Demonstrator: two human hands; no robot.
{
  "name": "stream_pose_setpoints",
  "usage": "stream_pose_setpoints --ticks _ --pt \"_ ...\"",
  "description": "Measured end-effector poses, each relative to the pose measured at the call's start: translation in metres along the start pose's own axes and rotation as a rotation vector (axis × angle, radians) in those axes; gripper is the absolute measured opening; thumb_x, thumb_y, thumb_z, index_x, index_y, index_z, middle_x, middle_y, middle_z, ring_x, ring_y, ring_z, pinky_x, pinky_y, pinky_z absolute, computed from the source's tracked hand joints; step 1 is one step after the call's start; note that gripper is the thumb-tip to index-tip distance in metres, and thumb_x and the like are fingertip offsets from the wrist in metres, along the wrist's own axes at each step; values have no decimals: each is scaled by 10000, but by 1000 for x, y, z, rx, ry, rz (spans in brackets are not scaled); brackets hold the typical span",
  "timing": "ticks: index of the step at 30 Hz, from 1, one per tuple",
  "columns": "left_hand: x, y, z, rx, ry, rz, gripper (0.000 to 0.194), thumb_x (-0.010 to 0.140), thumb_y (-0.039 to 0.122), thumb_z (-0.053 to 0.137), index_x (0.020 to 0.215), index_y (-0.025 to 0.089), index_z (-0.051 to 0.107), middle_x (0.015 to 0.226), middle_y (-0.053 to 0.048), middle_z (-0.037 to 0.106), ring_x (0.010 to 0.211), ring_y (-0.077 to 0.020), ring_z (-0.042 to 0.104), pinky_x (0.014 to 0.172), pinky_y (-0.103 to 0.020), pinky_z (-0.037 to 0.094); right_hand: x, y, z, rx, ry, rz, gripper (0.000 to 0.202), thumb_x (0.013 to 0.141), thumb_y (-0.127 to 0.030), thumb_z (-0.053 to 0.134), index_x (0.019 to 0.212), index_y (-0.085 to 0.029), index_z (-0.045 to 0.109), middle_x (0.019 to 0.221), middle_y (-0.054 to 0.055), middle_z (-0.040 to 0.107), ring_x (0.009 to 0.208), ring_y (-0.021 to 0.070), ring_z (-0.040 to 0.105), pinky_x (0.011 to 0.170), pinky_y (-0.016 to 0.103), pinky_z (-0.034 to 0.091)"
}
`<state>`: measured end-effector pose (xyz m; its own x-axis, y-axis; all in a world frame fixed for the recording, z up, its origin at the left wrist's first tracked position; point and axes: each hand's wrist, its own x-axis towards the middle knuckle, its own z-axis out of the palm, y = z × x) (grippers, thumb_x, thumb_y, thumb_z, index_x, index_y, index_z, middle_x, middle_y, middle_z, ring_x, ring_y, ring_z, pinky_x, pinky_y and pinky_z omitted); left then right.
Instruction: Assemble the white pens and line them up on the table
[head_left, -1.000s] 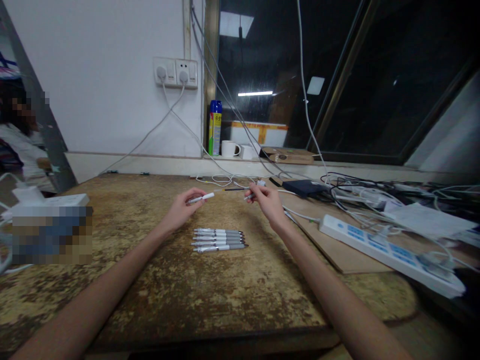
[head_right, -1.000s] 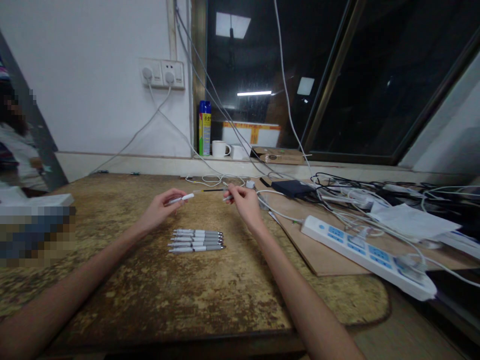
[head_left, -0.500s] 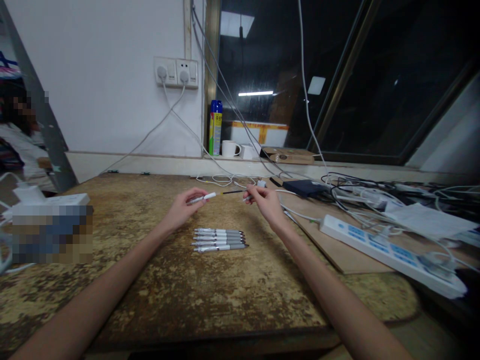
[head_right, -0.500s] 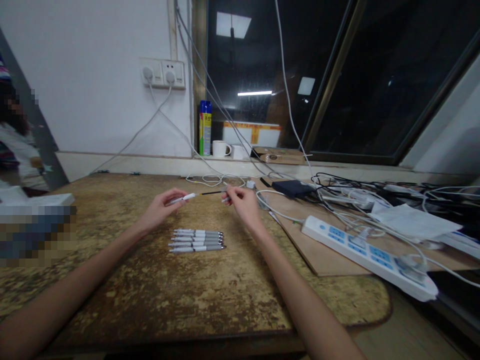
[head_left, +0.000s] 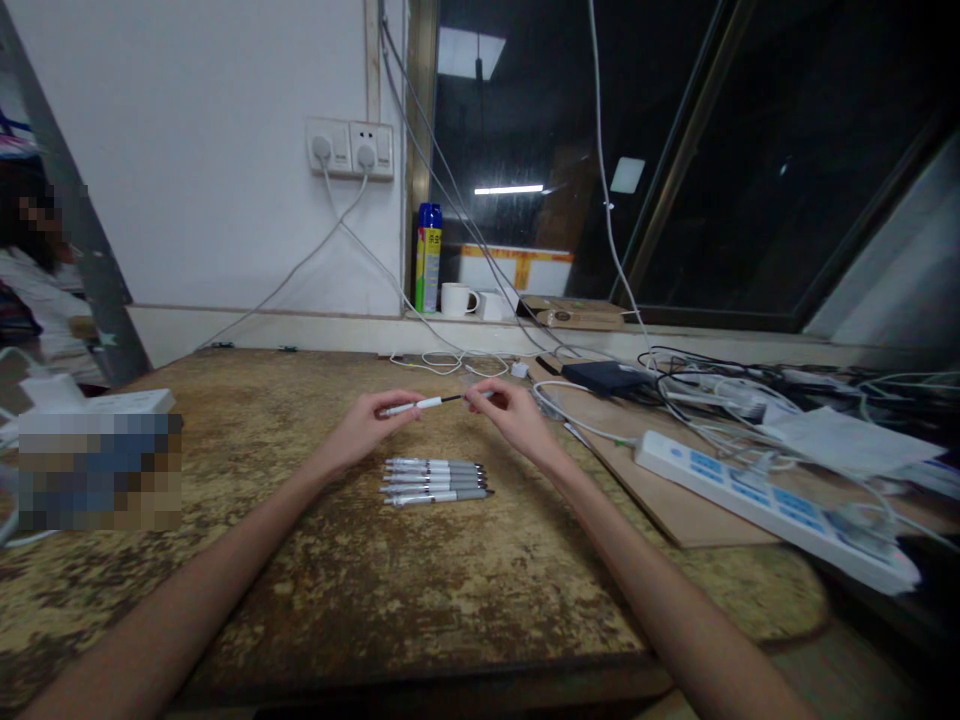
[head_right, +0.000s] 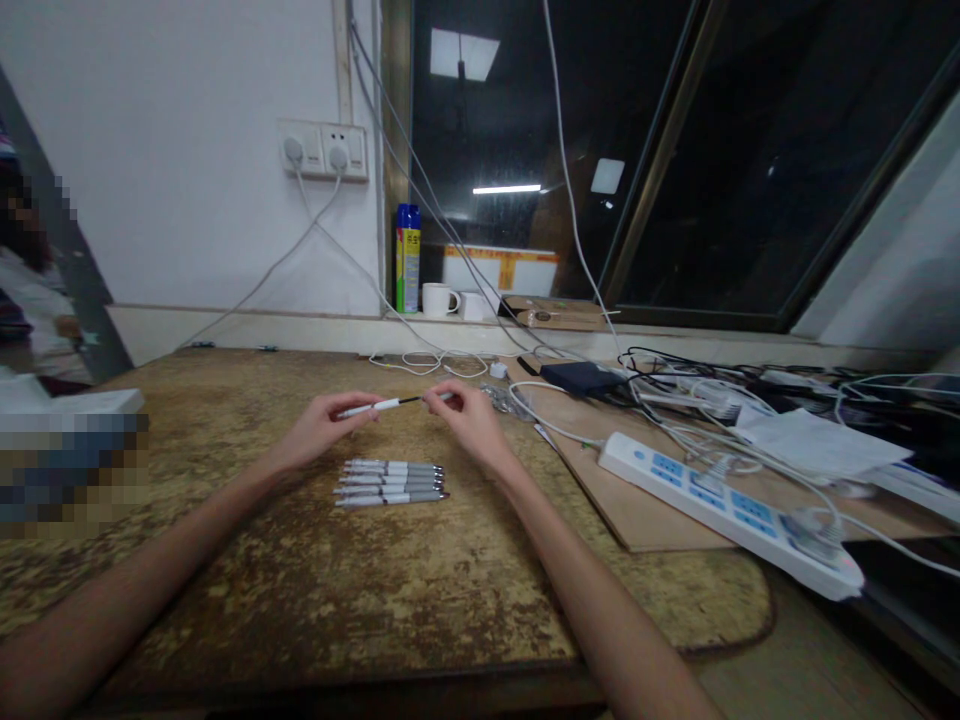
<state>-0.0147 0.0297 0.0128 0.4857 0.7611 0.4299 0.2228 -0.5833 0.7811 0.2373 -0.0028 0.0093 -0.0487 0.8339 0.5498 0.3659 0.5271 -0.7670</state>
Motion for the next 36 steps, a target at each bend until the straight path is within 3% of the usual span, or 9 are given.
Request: stream_pose_setpoints --ticks 20,25,31,36 --pt "0 -6 -2 53 3 -20 383 869 478 681 1121 206 775 1120 -74 774 1026 -277 697 926 -358 518 4 23 9 123 -32 124 334 839 -505 666 790 -183 739 791 55 740 758 199 669 762 314 523" --pt "-1 -4 -2 69 13 -20 379 868 475 682 1113 203 780 1108 -78 777 1023 -277 696 939 -361 513 5 22 9 280 26 204 428 854 -568 585 819 -170 737 877 95 755 747 194 678 752 329 556" --pt "0 -6 -3 49 33 -24 400 860 497 681 1117 207 779 1134 -81 772 1059 -299 684 991 -405 499 6 16 0 294 152 201 234 776 -398 649 835 -190 740 890 63 739 799 189 678 837 335 551" --pt "1 -6 -4 57 52 -35 428 854 518 682 1115 194 782 1126 -85 774 1053 -298 686 988 -396 496 4 10 0 344 147 204 232 775 -392 646 849 -193 739 874 49 722 812 184 674 863 338 548"
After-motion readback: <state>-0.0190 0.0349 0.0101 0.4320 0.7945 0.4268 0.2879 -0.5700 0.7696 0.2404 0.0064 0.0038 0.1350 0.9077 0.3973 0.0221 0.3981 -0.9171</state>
